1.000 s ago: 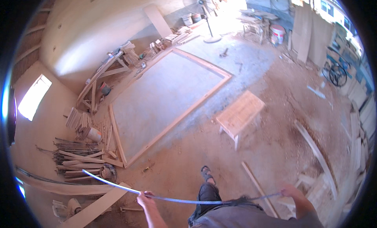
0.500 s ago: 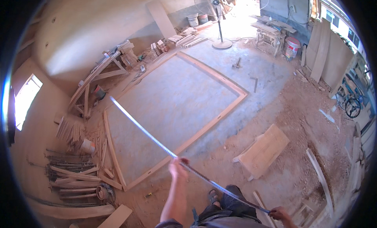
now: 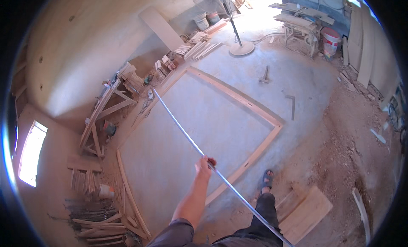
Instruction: The person measures wooden frame components on the floor using a square, a ruler, and a tape measure, marking specific points with a pencil.
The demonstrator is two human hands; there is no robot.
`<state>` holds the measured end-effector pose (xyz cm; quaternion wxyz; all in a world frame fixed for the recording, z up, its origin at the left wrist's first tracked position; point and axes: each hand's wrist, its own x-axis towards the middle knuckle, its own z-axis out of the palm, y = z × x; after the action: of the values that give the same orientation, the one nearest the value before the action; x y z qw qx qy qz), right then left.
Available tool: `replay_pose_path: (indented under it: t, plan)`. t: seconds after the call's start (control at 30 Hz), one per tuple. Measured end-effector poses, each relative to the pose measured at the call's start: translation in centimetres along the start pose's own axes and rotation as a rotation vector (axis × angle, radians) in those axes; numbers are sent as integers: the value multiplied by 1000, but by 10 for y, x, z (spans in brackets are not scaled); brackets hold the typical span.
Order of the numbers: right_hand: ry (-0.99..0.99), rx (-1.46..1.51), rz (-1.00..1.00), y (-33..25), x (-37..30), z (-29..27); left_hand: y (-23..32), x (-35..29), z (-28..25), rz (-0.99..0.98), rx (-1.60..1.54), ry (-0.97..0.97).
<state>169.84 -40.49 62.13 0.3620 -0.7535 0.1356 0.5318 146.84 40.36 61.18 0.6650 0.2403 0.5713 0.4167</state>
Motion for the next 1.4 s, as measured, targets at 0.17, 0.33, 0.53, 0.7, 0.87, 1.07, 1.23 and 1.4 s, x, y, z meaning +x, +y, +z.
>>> replay_pose_path:
  t: [0.17, 0.33, 0.53, 0.7, 0.87, 1.07, 1.23, 1.4]
  plan:
    - [-93, -472, -300, -235, 118, 130, 90, 105, 129, 66, -144, -67]
    - [-22, -514, -743, -433, 234, 298, 83, 134, 175, -68, 238, -121]
    - [144, -387, -783, -667, 299, 482, 36, 113, 119, 74, 1193, -353]
    - [82, -407, -705, -755, 348, 596, 75, 172, 127, 73, 1680, -527]
    - [147, -372, -625, -788, 405, 664, 89, 231, 156, -251, 1994, -661]
    - [140, -393, -464, -793, 477, 696, 92, 278, 160, -359, 1920, -556]
    - [292, -450, -604, -784, 504, 699, 92, 290, 172, -342, 1880, -422]
    - [221, -543, -590, -761, 553, 665, 77, 268, 192, -322, 1972, -364]
